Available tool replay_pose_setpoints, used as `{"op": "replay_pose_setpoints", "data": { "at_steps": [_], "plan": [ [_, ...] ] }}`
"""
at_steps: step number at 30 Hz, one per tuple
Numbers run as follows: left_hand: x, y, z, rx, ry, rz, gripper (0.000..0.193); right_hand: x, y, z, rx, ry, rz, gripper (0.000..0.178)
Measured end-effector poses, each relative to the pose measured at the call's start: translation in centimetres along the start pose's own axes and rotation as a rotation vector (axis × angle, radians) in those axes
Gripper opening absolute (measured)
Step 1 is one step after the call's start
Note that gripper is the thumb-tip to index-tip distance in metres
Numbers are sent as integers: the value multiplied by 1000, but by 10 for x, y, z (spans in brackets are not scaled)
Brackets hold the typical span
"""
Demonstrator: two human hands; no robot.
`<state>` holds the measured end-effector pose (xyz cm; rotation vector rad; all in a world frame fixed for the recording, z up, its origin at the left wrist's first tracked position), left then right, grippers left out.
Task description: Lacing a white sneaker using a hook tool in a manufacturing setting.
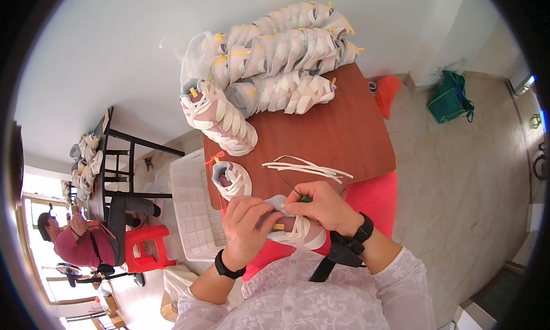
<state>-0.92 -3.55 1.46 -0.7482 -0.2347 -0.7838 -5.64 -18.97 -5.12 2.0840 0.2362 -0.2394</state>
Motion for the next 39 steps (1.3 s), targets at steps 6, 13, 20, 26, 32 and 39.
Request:
{"op": "replay_pose_setpoints", "data": {
  "at_steps": [6,13,20,26,32,39],
  "plan": [
    [2,2,-7,54,30,-78,23,-4,14,-10,-453,-4,355,9],
    [-2,6,-14,74,54,-114,25,-13,18,-22,-789,-82,603,9],
    [11,10,-18,-67,124,-92,26,-11,24,-20,-751,-49,623,9],
    [27,8,-16,-119,142,-88,21,-10,17,-6,-709,-84,534,11],
    [15,4,-15,69,121,-102,18,-6,16,3,-524,-204,308,11],
    [16,-5,-10,184,83,-152,17,-3,12,8,-396,-28,238,9]
  ]
}}
Point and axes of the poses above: each hand's wrist, its own x-axis towards the middle knuckle, its own z-axis out of the back of the hand, y = z × x, the point moved 4 cm from there along x, towards the middle knuckle, and after that the axes turned 8 degrees about z, right-handed, at the moved point
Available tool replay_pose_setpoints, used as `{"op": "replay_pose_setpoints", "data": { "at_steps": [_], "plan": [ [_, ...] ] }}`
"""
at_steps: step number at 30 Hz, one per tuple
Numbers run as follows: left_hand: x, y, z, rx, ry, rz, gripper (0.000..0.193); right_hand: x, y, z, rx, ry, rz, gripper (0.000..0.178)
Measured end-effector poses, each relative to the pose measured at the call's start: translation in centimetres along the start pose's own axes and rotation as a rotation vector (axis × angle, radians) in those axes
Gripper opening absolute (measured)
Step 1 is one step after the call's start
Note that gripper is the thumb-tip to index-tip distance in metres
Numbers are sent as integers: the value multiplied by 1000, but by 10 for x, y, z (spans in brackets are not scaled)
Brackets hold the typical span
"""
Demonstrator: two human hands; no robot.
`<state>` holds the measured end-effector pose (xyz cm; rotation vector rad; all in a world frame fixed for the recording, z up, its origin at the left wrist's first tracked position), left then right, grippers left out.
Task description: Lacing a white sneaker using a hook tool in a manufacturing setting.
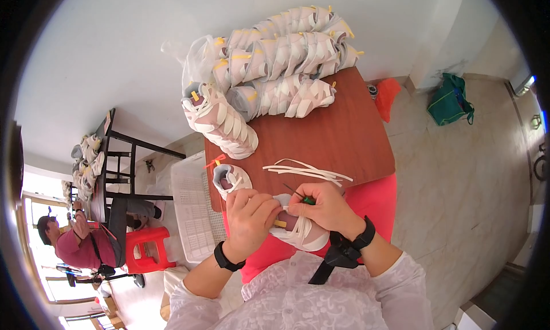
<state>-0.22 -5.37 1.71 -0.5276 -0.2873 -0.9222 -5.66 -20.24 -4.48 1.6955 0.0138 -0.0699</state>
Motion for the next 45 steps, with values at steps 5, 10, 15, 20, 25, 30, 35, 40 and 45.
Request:
{"op": "replay_pose_setpoints", "data": {
  "at_steps": [5,10,15,20,25,30,35,40,45],
  "plan": [
    [-9,7,-9,-202,54,143,17,-2,-13,-8,309,29,-83,12],
    [-10,11,-22,-358,104,244,16,-5,-20,-12,284,14,-72,11],
    [-2,9,-21,-269,112,74,18,-6,-10,-8,86,63,18,10],
    [-5,7,-17,-261,47,91,17,-7,-6,-5,170,-15,-36,8],
    [-14,11,-20,-243,82,96,19,-13,1,-13,-177,18,187,8],
    [-3,3,-18,-180,107,-133,27,-19,11,-25,-509,-39,379,10],
    [3,9,-25,-172,92,-145,26,-12,4,-15,-407,-60,306,13],
    [9,25,-28,-265,199,-46,23,-11,19,-8,-386,-37,364,12],
    [12,28,-29,-342,247,-27,21,-11,12,-14,-577,-144,527,14]
  ]
}}
Point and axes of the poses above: each hand's wrist, its own x-axis towards the middle knuckle, its own z-axis out of the back of the hand, y = z × x, the point moved 4 cm from there along x, towards the middle knuckle, and after that the axes turned 8 degrees about z, right-handed, at the moved point
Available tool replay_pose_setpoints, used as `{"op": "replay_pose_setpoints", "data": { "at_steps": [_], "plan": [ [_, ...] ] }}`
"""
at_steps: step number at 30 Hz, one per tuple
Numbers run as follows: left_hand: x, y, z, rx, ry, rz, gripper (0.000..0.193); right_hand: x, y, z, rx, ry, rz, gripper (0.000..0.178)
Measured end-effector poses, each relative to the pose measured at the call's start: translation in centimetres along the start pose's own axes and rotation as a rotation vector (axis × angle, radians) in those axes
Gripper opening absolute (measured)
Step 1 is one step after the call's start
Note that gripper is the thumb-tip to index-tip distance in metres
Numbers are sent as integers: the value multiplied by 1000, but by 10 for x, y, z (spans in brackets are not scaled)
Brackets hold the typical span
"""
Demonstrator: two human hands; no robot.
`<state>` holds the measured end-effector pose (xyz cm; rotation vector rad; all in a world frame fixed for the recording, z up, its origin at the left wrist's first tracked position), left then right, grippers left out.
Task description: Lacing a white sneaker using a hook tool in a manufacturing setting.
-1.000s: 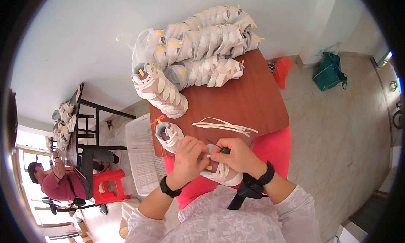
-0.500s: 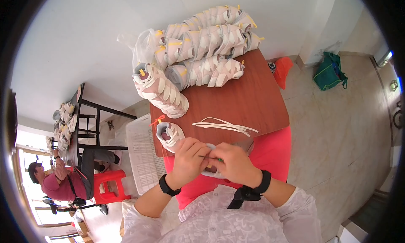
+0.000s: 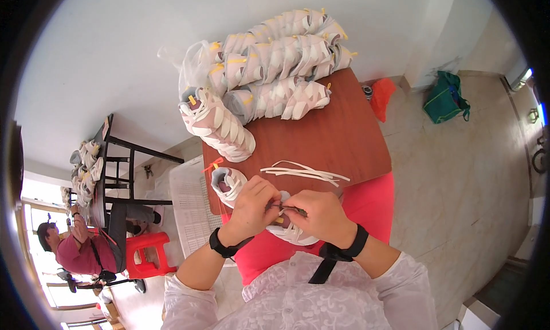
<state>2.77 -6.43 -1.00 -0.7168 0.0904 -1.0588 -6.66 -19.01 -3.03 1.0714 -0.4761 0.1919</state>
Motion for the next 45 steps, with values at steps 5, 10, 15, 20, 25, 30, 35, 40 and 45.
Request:
{"op": "replay_pose_setpoints", "data": {
  "at_steps": [5,10,15,20,25,30,35,40,45],
  "plan": [
    [-2,-3,3,-14,5,52,21,4,13,0,-222,-41,86,13],
    [-3,-7,1,-8,-13,90,22,3,8,-6,-180,-125,5,14],
    [-5,-10,-1,15,-74,140,17,3,0,-2,-53,-114,-245,16],
    [-4,-14,-3,41,-79,165,15,8,-3,-1,59,-84,-309,19],
    [-3,-19,-1,58,-110,171,15,6,-5,-1,76,-75,-235,19],
    [-3,-22,-1,59,-118,161,15,6,-2,0,92,-73,-221,17],
    [-3,-25,-1,64,-136,132,17,5,0,-3,-67,-102,-201,14],
    [-5,-26,-2,45,-157,99,18,2,0,-6,-68,-154,-183,13],
    [-7,-28,-1,49,-146,152,17,-3,-1,-8,-78,-186,-163,13]
  ]
}}
Point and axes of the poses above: each hand's wrist, its own x-axis towards the middle knuckle, its own z-axis out of the back of the hand, y = z × x, the point moved 4 cm from there along x, towards the middle knuckle, and after that the axes turned 8 degrees about z, right-handed, at the moved point
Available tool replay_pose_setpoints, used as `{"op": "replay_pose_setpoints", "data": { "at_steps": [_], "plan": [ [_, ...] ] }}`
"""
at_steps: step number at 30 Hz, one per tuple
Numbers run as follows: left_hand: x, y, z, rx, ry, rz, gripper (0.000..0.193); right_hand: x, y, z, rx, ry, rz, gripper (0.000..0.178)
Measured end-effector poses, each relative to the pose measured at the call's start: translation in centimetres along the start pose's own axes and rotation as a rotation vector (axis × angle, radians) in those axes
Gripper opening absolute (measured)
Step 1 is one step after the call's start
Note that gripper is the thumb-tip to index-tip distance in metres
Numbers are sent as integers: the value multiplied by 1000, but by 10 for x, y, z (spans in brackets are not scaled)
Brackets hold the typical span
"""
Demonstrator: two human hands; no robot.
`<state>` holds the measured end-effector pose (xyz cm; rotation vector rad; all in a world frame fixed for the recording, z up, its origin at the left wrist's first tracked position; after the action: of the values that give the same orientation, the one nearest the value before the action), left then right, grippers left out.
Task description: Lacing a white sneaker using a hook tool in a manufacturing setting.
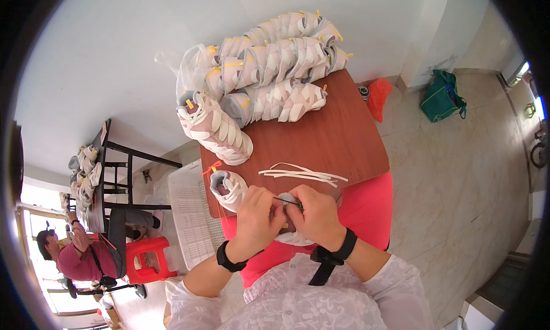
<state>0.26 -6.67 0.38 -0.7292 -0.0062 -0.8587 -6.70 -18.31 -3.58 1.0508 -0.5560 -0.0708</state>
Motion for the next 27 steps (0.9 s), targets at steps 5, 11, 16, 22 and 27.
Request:
{"op": "replay_pose_setpoints", "data": {
  "at_steps": [5,11,16,22,27],
  "plan": [
    [-10,-8,-3,-44,-36,-7,17,6,-3,2,-190,-36,124,14],
    [0,15,11,-360,166,302,26,10,0,6,150,201,-22,13],
    [-4,31,15,-401,428,473,30,16,0,21,281,294,-171,21],
    [-9,47,15,-549,456,608,23,4,-17,28,237,155,-165,25],
    [-8,40,16,-474,419,520,17,-3,-24,18,389,228,-474,22]
  ]
}}
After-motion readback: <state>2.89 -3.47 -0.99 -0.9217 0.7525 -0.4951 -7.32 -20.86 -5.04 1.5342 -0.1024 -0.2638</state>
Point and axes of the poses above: each hand's wrist, its own x-axis towards the middle knuckle, its own z-axis out of the back of the hand, y = z × x, the point moved 4 cm from there along x, towards the middle knuckle, and after that the axes turned 8 degrees about z, right-handed, at the moved point
